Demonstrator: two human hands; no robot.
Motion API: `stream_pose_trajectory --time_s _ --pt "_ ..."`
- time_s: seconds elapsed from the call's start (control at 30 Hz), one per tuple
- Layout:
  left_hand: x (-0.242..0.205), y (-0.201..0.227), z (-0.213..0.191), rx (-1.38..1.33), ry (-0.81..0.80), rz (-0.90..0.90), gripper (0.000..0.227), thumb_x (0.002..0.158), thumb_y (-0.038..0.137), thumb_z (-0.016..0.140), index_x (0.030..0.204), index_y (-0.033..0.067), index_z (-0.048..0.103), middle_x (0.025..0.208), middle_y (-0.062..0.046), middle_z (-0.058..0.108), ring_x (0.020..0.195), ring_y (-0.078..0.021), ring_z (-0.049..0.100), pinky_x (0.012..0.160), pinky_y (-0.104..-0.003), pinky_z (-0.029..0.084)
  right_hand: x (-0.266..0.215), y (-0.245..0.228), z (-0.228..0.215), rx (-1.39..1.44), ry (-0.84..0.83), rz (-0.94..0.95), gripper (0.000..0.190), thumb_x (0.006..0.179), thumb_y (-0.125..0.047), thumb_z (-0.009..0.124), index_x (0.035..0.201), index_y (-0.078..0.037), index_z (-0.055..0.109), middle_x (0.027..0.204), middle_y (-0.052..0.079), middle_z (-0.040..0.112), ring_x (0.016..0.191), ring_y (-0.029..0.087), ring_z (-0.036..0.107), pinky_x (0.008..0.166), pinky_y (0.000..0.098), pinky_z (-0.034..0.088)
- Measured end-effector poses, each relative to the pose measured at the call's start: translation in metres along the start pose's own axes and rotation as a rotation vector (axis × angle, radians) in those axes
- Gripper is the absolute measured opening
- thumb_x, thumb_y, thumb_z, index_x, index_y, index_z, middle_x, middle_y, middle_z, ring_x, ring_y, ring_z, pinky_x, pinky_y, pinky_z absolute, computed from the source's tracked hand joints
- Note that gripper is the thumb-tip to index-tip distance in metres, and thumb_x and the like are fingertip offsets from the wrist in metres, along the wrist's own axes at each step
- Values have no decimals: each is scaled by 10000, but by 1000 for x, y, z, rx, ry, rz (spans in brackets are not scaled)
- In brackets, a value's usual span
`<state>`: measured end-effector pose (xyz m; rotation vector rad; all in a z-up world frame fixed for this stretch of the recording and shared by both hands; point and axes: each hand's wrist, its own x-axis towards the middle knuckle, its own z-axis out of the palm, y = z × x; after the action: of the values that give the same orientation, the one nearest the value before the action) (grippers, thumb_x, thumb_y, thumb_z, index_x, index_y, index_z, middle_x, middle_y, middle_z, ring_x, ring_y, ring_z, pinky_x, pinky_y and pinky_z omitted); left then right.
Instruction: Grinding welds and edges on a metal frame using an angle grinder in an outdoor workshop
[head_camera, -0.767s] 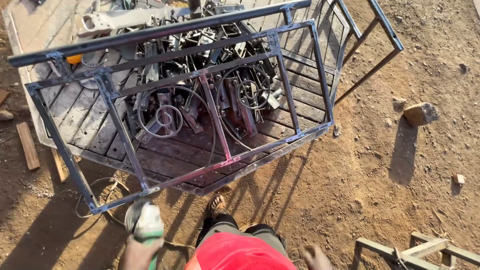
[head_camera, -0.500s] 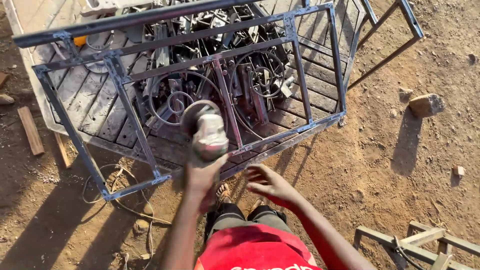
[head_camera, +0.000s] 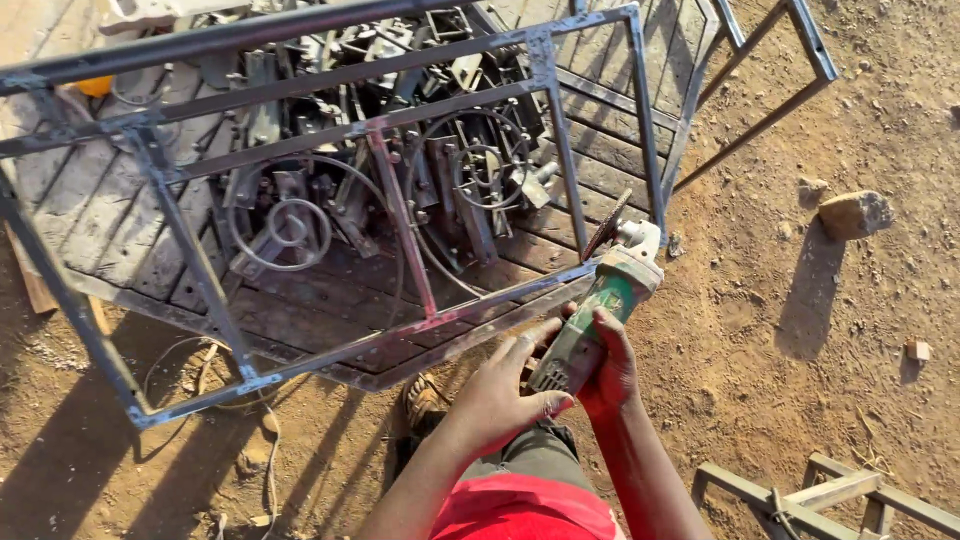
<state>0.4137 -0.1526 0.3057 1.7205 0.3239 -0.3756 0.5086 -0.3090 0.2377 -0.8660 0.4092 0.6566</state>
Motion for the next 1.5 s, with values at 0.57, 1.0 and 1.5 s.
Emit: stream_pose_trajectory --time_s 0.57,1.0,1.5 --pt "152 67 217 -57 -91 -48 748 740 515 775 1380 176 587 1319 -100 566 1237 -263 592 1027 -382 455 46 -181 -195 545 -84 121 538 805 -401 784 1118 -54 517 896 38 636 762 163 650 714 335 530" --pt "183 -12 208 169 -126 -380 716 801 459 791 1401 136 573 1281 -91 704 1196 -267 677 1010 -420 522 103 -170 -198 -1189 386 -5 655 695 -285 818 1250 -149 497 1054 172 664 963 333 636 821 448 500" --pt "175 -128 114 803 762 -540 606 884 272 749 1457 214 558 1481 -47 491 1393 -300 428 1093 -522 418 120 -149 -216 -1432 375 24 662 766 -219 888 1309 -102 528 1148 320 688 1108 507 668 970 600 503"
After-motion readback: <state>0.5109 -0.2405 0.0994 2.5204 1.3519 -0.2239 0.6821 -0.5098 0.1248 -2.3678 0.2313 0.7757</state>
